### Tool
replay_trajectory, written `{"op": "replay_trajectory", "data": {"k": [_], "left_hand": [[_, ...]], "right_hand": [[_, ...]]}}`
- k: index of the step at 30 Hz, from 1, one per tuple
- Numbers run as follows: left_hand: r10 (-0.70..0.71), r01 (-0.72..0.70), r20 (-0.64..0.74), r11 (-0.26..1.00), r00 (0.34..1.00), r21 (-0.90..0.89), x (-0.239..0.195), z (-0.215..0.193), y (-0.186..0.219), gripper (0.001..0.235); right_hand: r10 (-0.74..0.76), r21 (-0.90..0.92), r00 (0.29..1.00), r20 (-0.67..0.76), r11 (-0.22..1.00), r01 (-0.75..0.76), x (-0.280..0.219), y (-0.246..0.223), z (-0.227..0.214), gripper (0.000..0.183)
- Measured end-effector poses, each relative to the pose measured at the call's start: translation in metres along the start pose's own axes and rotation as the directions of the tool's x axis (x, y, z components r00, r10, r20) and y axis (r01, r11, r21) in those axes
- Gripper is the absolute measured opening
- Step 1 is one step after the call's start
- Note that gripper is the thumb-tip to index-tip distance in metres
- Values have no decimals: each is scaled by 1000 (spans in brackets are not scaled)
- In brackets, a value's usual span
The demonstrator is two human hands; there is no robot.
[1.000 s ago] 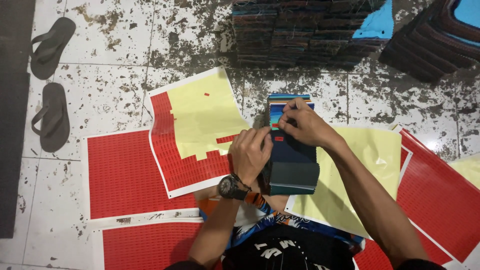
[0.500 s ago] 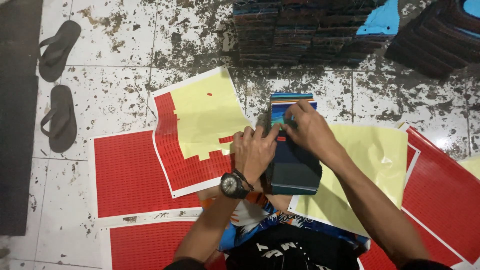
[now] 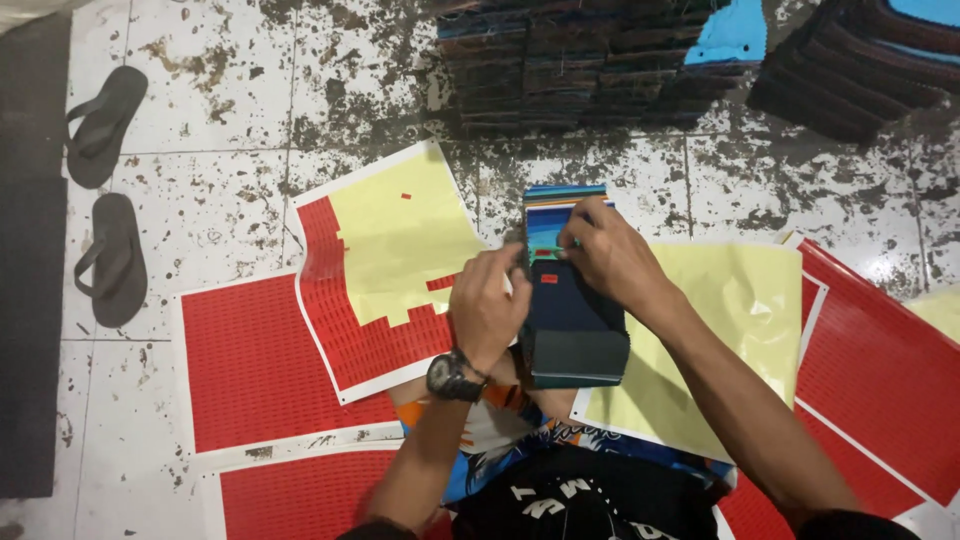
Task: The person sits on the floor and assembles a stack of colorful, textured sheets by hand. They peel small red adhesive pieces from a yellow backing sheet and press them onto the edges of the stacked materials to secure them together.
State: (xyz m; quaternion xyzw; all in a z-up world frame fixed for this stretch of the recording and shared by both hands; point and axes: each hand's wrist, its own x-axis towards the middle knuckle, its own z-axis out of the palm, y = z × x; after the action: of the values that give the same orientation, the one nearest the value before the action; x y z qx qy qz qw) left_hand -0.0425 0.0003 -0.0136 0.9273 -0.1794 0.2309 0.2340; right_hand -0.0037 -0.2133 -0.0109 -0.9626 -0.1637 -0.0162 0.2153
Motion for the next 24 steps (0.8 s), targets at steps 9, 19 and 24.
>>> {"op": "replay_trajectory", "data": {"k": [9, 19, 24], "left_hand": [[-171, 418, 422, 674, 890, -609, -96, -49, 18, 96], [-302, 673, 657, 599, 691, -434, -116, -27, 32, 86], [-263, 537, 547, 725, 795, -432, -118, -16, 21, 57]], "right_hand": [[-112, -67, 990, -83, 992, 107, -4, 5, 10, 18], [-114, -168, 993, -37, 980, 106, -5, -2, 3, 18], [-81, -206, 996, -21, 976, 75, -3, -10, -8, 14]]}}
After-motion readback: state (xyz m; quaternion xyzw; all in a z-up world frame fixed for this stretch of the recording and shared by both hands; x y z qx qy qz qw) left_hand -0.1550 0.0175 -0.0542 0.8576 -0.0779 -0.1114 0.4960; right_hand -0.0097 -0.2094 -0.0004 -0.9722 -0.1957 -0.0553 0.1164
